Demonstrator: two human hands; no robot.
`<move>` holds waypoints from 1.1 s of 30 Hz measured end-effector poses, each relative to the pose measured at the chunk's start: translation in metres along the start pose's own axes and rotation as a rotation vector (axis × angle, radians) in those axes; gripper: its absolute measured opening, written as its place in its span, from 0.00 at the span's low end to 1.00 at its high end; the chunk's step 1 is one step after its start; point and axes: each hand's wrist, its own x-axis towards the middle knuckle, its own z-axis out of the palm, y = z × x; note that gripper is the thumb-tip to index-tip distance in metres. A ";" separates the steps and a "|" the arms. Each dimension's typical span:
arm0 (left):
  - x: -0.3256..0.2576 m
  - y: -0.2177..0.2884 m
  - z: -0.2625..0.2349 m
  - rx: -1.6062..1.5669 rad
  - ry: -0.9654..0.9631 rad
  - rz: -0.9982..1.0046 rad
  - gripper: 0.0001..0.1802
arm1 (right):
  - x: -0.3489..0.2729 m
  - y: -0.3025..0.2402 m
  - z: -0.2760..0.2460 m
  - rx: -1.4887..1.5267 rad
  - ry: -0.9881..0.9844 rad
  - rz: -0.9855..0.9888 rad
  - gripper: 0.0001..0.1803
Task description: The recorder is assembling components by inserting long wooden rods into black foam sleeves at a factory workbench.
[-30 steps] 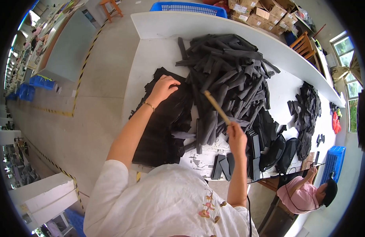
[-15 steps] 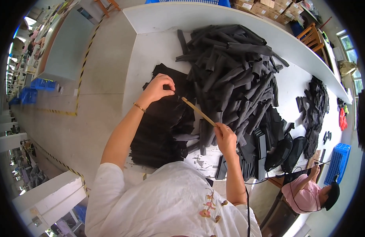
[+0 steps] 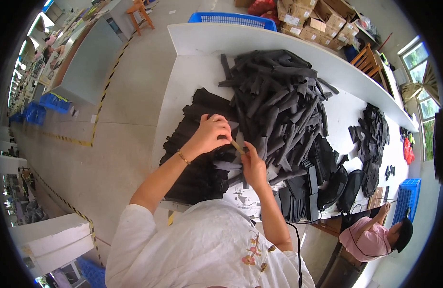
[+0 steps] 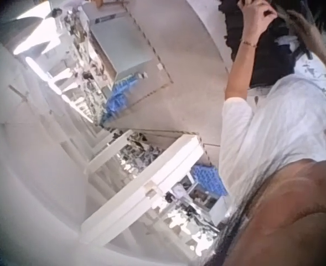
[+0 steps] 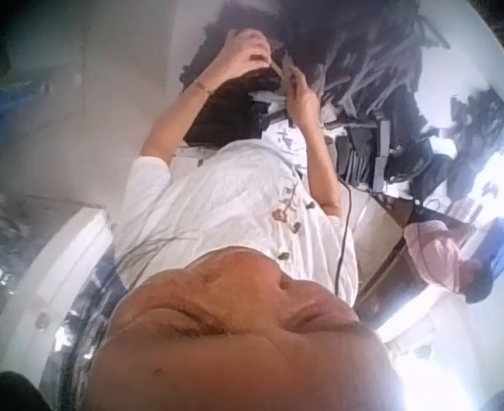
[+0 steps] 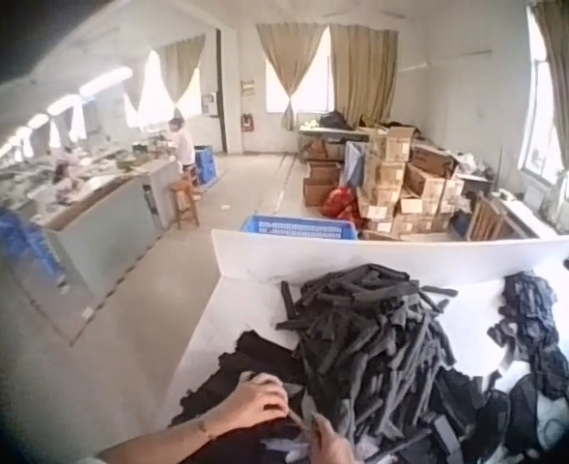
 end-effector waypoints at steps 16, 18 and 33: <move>-0.051 -0.009 -0.047 -0.401 -0.094 -0.243 0.12 | -0.058 -0.022 -0.023 -0.007 -0.047 -0.012 0.20; -0.050 -0.004 -0.049 -0.138 -0.124 -0.090 0.09 | -0.061 -0.021 -0.027 -0.023 -0.033 -0.069 0.20; -0.075 0.065 -0.007 -0.611 1.011 -0.368 0.18 | -0.068 -0.030 0.022 0.471 -0.161 0.074 0.14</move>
